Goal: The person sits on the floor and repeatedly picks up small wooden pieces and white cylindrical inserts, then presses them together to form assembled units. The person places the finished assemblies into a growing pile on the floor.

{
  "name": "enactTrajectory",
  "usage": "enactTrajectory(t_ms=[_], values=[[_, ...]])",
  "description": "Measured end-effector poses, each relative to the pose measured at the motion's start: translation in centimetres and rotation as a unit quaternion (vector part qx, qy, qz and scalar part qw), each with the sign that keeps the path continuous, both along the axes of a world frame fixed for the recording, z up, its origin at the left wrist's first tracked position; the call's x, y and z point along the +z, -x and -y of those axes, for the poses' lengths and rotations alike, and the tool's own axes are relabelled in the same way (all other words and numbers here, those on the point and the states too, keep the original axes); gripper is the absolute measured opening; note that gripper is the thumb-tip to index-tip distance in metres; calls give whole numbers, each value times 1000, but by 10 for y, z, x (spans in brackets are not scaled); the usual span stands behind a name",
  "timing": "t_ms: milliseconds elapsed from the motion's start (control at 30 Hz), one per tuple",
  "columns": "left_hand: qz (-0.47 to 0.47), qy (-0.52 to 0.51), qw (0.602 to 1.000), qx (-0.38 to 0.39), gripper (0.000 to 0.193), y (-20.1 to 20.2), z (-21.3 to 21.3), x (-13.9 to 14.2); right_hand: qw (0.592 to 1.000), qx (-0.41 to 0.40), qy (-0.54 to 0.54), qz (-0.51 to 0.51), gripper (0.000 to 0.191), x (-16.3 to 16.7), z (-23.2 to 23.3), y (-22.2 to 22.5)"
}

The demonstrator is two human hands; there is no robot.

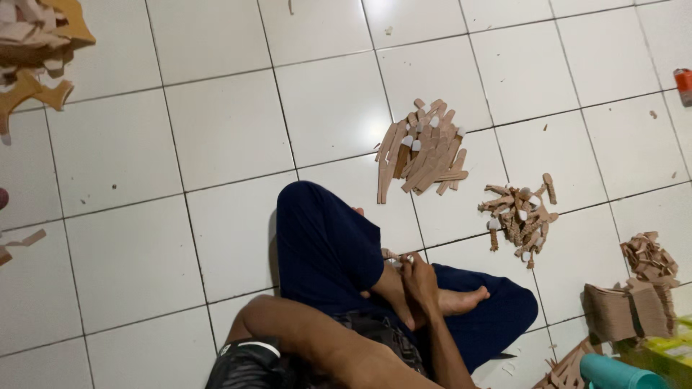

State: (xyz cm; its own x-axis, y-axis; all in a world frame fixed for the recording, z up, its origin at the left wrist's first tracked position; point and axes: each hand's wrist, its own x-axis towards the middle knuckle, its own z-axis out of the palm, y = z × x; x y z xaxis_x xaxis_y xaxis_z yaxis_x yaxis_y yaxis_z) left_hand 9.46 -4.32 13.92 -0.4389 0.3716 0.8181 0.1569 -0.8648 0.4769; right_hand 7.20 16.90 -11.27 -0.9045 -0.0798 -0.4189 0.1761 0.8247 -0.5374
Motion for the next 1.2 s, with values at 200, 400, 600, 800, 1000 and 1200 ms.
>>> enactTrajectory(t_ms=[200,400,600,800,1000,1200], values=[[-8,1,1000,-19,28,37,-8,-12,1000,-21,-13,-19,26,7,10,10],[-19,342,858,383,31,149,-8,-50,992,-56,93,-71,29,15,14,27],[164,582,515,607,51,177,23,-218,976,-160,138,-45,38,14,25,42],[223,540,605,541,55,144,-9,-212,955,-176,221,-90,34,26,39,56],[324,540,705,325,44,121,-8,-198,877,-249,409,-28,31,36,44,64],[348,507,731,295,33,114,-15,-208,915,-171,362,-48,32,47,52,42]])
